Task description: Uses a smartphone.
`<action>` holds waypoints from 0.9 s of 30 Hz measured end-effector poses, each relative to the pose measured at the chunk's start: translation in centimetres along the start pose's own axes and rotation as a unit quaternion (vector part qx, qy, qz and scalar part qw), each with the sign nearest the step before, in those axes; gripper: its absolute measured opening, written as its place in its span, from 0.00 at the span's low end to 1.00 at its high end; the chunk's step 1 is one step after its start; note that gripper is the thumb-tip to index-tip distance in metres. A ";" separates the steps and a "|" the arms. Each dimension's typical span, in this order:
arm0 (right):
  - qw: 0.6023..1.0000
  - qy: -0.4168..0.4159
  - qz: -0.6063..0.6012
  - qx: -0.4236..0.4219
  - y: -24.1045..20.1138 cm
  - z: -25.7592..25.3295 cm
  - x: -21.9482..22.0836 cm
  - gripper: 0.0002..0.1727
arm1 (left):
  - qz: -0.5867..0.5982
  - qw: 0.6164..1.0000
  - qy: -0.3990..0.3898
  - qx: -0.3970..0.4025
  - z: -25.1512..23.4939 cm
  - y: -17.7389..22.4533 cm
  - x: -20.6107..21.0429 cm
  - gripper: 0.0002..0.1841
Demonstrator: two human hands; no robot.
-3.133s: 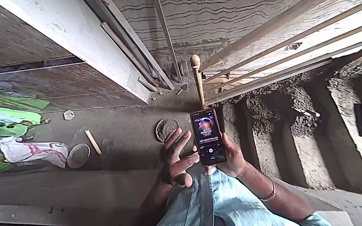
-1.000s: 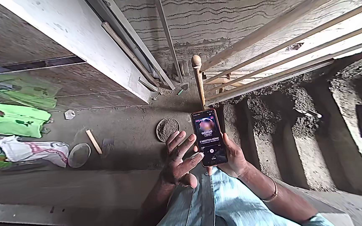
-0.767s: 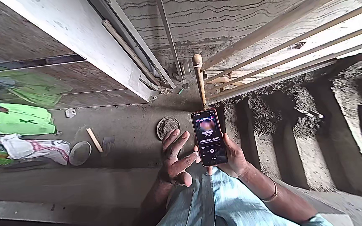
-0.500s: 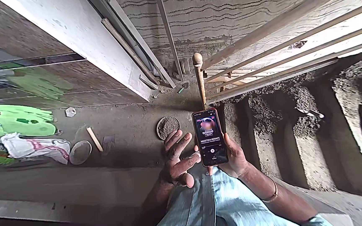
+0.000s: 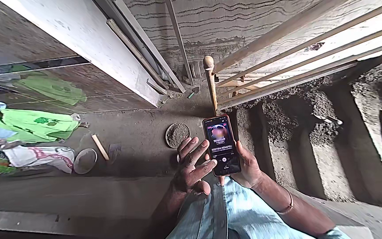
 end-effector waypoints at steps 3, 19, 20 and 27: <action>1.000 0.001 0.006 0.002 0.0 0.0 0.0 0.36 | 0.005 1.000 0.017 0.004 0.1 0.1 -0.5 0.37; 1.000 -0.026 0.001 0.018 0.2 -0.2 0.3 0.38 | 0.031 0.998 0.051 -0.002 0.3 -0.4 -1.9 0.31; 1.000 -0.026 -0.001 0.017 0.2 -0.3 0.3 0.38 | 0.030 0.998 0.052 -0.002 0.2 -0.3 -1.9 0.31; 1.000 -0.016 0.012 0.017 0.2 -0.2 0.2 0.38 | 0.028 0.998 0.053 -0.002 0.3 -0.3 -2.0 0.32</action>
Point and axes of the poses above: each hand's wrist, its own z-axis away from the middle knuckle, its own x-axis out of the palm, y = z × x, the point moved 8 cm from there along -z, towards the middle knuckle, and after that the axes turned 15 degrees about -y, right-handed, at the moved point
